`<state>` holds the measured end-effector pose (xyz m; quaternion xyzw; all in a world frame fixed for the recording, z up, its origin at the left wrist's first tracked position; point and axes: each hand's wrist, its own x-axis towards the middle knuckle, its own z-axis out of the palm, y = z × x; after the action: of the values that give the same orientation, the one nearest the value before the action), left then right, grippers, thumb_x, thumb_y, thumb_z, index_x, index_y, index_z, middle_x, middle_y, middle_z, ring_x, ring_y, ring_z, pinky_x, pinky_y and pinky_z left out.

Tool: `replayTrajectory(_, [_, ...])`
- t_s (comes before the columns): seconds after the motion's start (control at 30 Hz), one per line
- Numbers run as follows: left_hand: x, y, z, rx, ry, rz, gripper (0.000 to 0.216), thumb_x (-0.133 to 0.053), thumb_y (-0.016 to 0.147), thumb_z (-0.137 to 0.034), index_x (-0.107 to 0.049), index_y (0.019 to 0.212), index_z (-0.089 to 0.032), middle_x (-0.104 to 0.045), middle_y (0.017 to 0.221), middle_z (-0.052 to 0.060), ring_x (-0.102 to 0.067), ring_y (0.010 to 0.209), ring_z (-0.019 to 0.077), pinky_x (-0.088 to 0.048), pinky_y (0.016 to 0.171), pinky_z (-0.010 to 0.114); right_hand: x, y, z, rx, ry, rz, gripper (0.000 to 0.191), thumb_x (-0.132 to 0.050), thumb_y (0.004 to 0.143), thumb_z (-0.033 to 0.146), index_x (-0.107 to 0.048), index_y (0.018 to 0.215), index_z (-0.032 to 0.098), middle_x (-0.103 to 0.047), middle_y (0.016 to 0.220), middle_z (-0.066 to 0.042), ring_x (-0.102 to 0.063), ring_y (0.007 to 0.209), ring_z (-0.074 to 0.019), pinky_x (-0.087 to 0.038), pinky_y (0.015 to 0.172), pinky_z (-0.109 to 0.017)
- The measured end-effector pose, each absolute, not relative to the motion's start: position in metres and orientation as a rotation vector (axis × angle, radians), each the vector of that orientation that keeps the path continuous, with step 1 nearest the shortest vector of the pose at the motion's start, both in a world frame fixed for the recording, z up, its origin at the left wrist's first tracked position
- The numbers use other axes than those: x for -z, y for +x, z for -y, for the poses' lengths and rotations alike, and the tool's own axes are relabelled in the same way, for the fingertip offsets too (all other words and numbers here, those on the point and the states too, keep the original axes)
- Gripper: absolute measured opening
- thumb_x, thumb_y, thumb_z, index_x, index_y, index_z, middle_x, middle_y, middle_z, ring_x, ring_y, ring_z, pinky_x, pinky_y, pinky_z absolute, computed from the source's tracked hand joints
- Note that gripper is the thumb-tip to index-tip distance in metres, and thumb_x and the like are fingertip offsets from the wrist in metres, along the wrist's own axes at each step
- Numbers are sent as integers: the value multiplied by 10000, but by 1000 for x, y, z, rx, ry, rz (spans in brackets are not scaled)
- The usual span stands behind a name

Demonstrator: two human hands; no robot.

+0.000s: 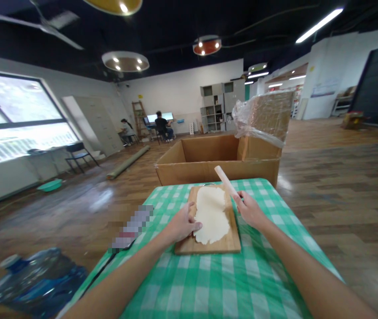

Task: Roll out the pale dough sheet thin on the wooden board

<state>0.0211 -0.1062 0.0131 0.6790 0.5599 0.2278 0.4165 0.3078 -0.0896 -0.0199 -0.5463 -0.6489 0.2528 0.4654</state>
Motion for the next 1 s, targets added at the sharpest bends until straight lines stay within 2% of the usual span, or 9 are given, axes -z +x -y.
replayTrajectory(0.27, [-13,4,115,-579,1948,-1480,907,-737,783,-353,-322,1566,-159,-693,732,-31,-659,652,198,-431,590,270,21,305,92,-496,-1363,1714,362,-317,1053,500,-533,944,230,-637,811,-25,-595,747,-206,-420,668,-315])
replayTrajectory(0.4, [-32,-4,111,-728,2220,-1630,615,-628,900,-456,-514,1443,-192,-684,763,2,-652,698,215,-442,641,300,18,299,100,-302,-1394,1908,302,-352,1064,408,-571,1070,202,-679,1005,-89,-630,894,-231,-448,780,-332])
replayTrajectory(0.5, [-51,-4,104,-970,2472,-1591,397,-492,995,-424,-609,1303,-203,-715,1011,72,-671,943,243,-503,860,356,8,285,110,-193,-1420,2119,257,-418,1058,362,-600,1149,205,-674,1156,-111,-641,979,-240,-458,813,-322])
replayTrajectory(0.57, [-54,1,99,-979,2667,-1480,362,-467,1016,-385,-619,1289,-201,-682,1214,112,-624,1156,270,-467,1037,412,1,273,114,-135,-1378,2259,239,-458,1052,337,-630,1165,216,-677,1179,-104,-641,1030,-247,-464,861,-326])
replayTrajectory(0.63, [-47,5,94,-852,2825,-1398,392,-462,1025,-362,-593,1353,-192,-633,1351,133,-562,1290,286,-407,1138,454,-2,264,116,-85,-1311,2362,244,-476,1052,327,-662,1173,224,-694,1157,-95,-634,1094,-256,-461,941,-347])
replayTrajectory(0.73, [-22,9,85,-628,2915,-1412,470,-436,1041,-380,-542,1434,-144,-560,1482,172,-482,1413,300,-326,1210,486,4,259,114,-22,-1321,2386,334,-437,1068,350,-675,1266,227,-703,1218,-113,-615,1190,-268,-444,1041,-392])
replayTrajectory(0.83, [0,12,76,-505,2902,-1486,572,-384,1056,-464,-506,1472,-91,-510,1536,216,-438,1460,334,-310,1211,523,16,261,108,76,-1433,2346,514,-376,1075,442,-563,1473,176,-588,1470,-163,-512,1379,-309,-389,1142,-457])
replayTrajectory(0.9, [8,16,69,-520,2883,-1535,607,-372,1054,-500,-506,1475,-83,-504,1539,231,-435,1457,360,-308,1201,547,21,263,100,122,-1482,2359,637,-321,1074,513,-472,1551,120,-479,1577,-181,-412,1475,-333,-341,1191,-489])
replayTrajectory(1.0, [11,22,52,-595,2839,-1513,559,-366,1057,-497,-555,1431,-127,-569,1464,225,-494,1398,363,-343,1166,543,23,263,81,122,-1485,2427,698,-247,1079,541,-445,1564,80,-442,1597,-189,-385,1499,-329,-321,1215,-495])
